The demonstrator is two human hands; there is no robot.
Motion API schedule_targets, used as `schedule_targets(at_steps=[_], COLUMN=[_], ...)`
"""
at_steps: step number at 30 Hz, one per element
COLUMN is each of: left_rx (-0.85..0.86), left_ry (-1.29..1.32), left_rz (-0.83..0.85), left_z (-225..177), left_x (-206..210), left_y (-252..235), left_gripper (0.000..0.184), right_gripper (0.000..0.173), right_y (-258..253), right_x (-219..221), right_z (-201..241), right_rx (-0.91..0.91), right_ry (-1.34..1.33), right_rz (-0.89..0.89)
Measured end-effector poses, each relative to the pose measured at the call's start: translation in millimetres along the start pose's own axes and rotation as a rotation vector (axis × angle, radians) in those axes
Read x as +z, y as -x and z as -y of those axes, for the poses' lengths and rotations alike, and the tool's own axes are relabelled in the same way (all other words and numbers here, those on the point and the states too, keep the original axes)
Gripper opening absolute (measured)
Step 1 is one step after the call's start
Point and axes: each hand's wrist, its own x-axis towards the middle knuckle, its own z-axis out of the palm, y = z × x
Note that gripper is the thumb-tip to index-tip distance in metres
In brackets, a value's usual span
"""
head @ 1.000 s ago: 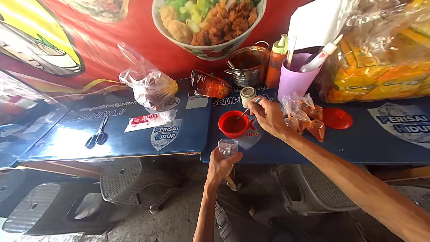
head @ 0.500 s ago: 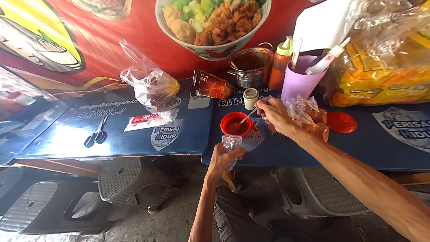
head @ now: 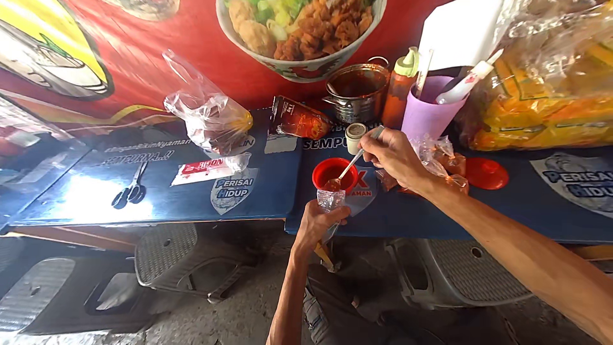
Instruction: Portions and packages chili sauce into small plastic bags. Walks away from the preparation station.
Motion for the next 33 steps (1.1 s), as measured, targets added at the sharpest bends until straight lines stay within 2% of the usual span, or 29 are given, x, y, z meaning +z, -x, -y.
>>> schedule_targets(at_steps=[4,6,11,14,17,22,24,33], left_rx=[-0.011,-0.024,-0.017,-0.014,-0.014,-0.017,-0.022,-0.027], left_ry=[0.004,0.003,0.01,0.008,0.005,0.01,0.008,-0.015], left_rz=[0.002,0.007,0.006,0.01,0.011,0.015,0.015,0.018], left_z=[-1,-2,-3,-4,-3,-3,-3,-4], left_x=[0,-1,-2,-2,-3,-2,-1,-1], left_y=[-1,-1,-1,-1,-1,-1,-1,-3], left_gripper=[0.019,0.017,0.018,0.016,0.016,0.017,0.017,0.017], right_gripper=[0.016,0.016,0.02,0.022,0.023,0.026,0.023,0.019], right_y=[-1,-2,-1,-4,-5,-8,-11,-27], right_x=[-5,-10,-7,0,10,10,8,-5], right_z=[0,2,-9,-25,-36,-41,-39,-15], right_rx=[-0.379,-0.445,-0.272,-0.247,-0.145,0.222,0.306,0.291], right_ry=[0.04,0.023,0.102,0.237,0.279,0.064,-0.05,-0.126], right_rz=[0.143,0.155,-0.085,-0.068,-0.043,-0.058,-0.09,-0.176])
